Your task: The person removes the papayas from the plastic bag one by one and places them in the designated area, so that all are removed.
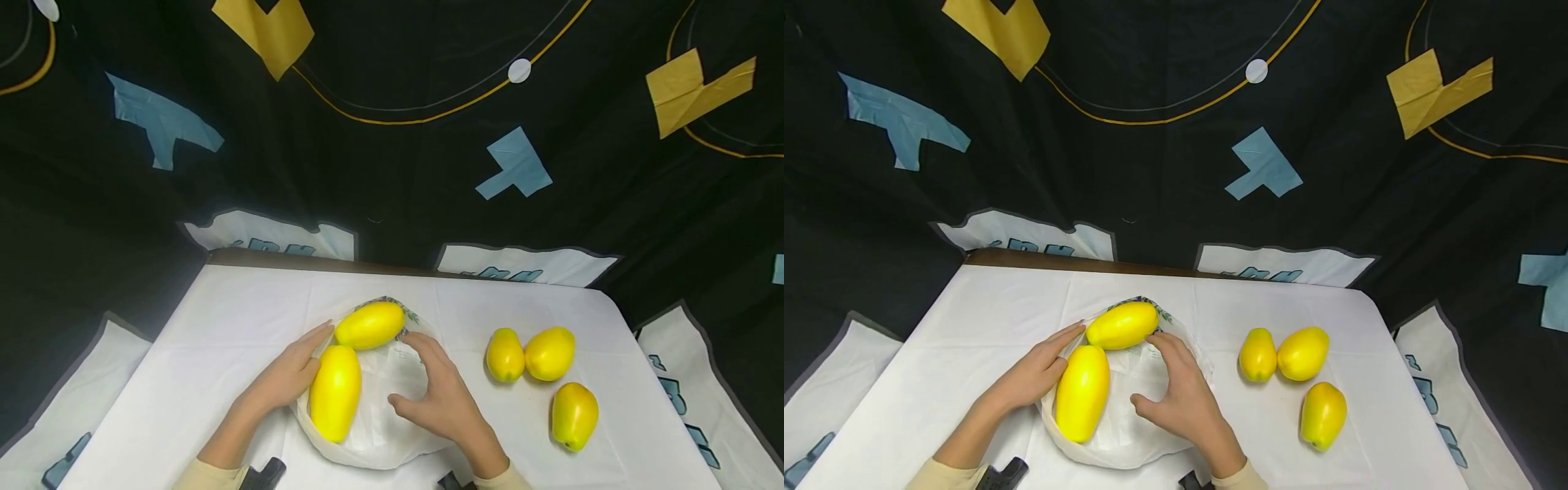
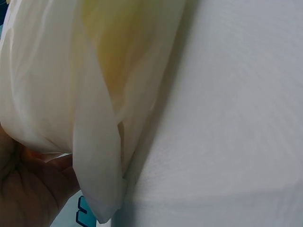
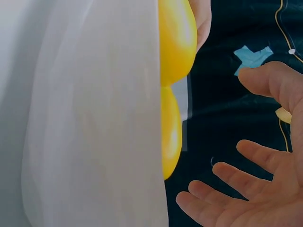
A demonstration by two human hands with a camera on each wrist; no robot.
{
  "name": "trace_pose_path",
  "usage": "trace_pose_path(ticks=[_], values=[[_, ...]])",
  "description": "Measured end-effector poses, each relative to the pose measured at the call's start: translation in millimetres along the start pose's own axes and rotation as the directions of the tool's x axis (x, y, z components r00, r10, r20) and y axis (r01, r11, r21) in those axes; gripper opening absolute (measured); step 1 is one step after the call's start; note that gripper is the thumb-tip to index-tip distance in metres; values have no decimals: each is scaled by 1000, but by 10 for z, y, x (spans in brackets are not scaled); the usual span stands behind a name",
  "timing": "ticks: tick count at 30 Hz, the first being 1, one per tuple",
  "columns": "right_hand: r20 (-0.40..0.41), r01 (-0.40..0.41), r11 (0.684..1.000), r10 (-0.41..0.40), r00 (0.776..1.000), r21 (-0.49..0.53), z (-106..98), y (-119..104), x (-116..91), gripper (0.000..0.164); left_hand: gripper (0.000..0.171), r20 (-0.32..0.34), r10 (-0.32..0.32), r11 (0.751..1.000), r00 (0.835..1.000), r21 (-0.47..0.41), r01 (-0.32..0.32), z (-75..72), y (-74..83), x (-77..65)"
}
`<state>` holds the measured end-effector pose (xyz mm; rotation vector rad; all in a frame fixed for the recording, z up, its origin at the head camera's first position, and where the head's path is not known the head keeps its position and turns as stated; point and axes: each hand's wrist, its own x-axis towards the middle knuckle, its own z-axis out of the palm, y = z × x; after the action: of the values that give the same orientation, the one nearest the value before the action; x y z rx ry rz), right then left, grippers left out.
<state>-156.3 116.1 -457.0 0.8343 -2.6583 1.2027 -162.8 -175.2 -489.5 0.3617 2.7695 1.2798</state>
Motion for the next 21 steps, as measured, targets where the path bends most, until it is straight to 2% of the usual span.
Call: trace_pose_path(ticks=[11,21], values=[[36,25,1000,-25,999,-6,124,-80,68,76,55,0,-17,1000,1000,-4,17,-2,6,4],[87,9,1000,-8,996,-8,249,-172,112,72,56,8,-29,1000,1000,-5,29,11,3,6]])
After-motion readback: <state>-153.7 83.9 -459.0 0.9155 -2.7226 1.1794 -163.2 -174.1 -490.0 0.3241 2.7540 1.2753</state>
